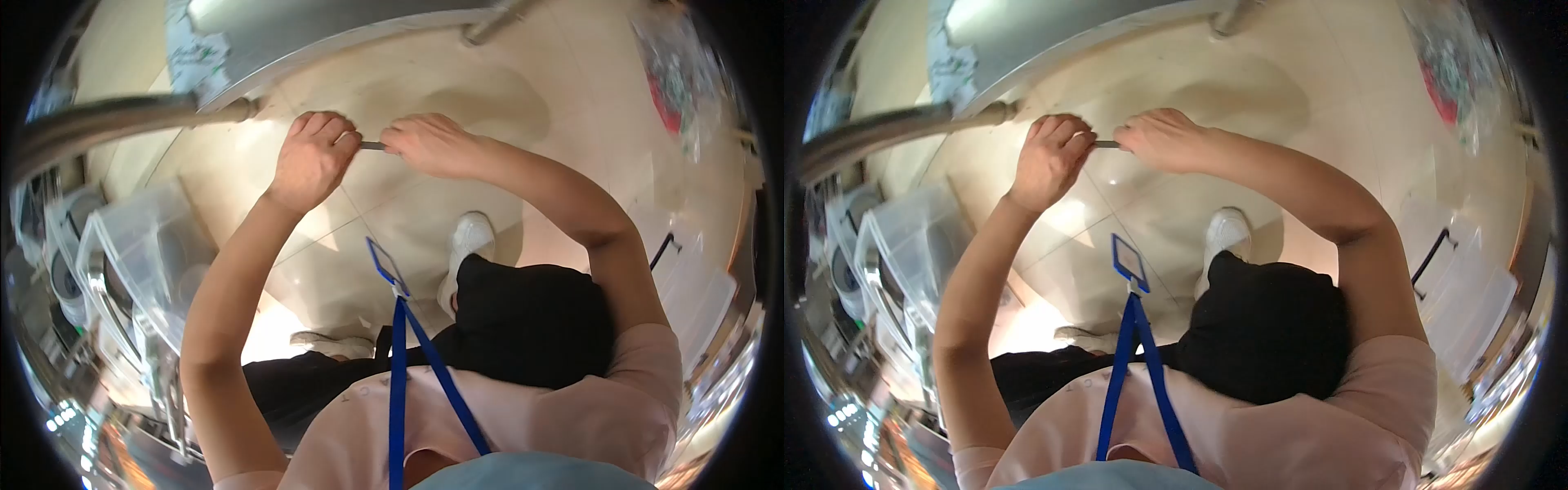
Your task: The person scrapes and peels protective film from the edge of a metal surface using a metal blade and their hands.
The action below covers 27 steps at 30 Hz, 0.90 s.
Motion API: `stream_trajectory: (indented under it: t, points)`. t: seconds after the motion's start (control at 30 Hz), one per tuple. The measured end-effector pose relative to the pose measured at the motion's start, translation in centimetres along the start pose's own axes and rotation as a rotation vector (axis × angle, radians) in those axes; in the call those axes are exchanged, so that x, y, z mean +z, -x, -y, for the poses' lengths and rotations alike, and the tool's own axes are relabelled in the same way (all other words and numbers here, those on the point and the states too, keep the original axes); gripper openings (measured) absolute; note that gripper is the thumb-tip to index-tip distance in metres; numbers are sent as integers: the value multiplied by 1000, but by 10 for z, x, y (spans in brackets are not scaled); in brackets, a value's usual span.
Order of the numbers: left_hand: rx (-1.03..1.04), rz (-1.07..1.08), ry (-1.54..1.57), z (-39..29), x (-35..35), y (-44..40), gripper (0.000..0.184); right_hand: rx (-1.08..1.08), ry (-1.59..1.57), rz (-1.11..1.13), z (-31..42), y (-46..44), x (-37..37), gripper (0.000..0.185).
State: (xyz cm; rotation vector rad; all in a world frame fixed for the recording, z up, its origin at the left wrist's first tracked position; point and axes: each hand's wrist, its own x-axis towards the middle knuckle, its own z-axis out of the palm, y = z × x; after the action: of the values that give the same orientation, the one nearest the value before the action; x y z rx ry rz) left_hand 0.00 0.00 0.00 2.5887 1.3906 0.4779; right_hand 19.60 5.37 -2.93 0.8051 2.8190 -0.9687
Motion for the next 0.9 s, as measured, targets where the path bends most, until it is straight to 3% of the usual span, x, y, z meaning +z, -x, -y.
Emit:
stream_trajectory:
  t: [0.07, 0.1, 0.17, 0.27, 0.4, 0.5, 0.53, 0.57, 0.63, 0.7, 0.9]
  points:
    - [-22, 16, -4, 17, -13, 7, 6, -24, -89, -142, 12, -13, -4, 10]
    - [-39, 22, 76, -22, 21, -13, 6, 49, -120, -134, -13, 37, -4, 10]
    - [-87, 35, 63, -16, 18, -13, 5, 60, -182, -224, -18, 30, -4, 11]
    - [-125, -19, 39, -6, 19, -8, 4, -43, -229, -371, -24, 20, 9, 11]
    - [-307, -5, 85, -1, 17, 11, 3, -40, -361, -399, -17, 1, 11, 10]
    - [-589, -267, 331, 8, 26, 19, 8, -45, -357, -423, -20, -11, 4, 9]
    - [-894, -316, 504, 10, 21, 16, 18, -35, -353, -453, -21, -15, 3, 9]
    - [-951, -525, 655, 27, 29, 21, 22, -20, -347, -482, -22, -18, 1, 9]
    - [-1181, -679, 913, 42, 21, 13, 24, 78, -357, -560, -21, -23, -5, 8]
    - [-1270, -818, 1184, 47, 18, 5, 30, 135, -371, -654, -23, -25, -6, 8]
    - [-1287, -735, 1618, 36, 24, -30, 28, 187, -371, -838, -29, -23, -12, 10]
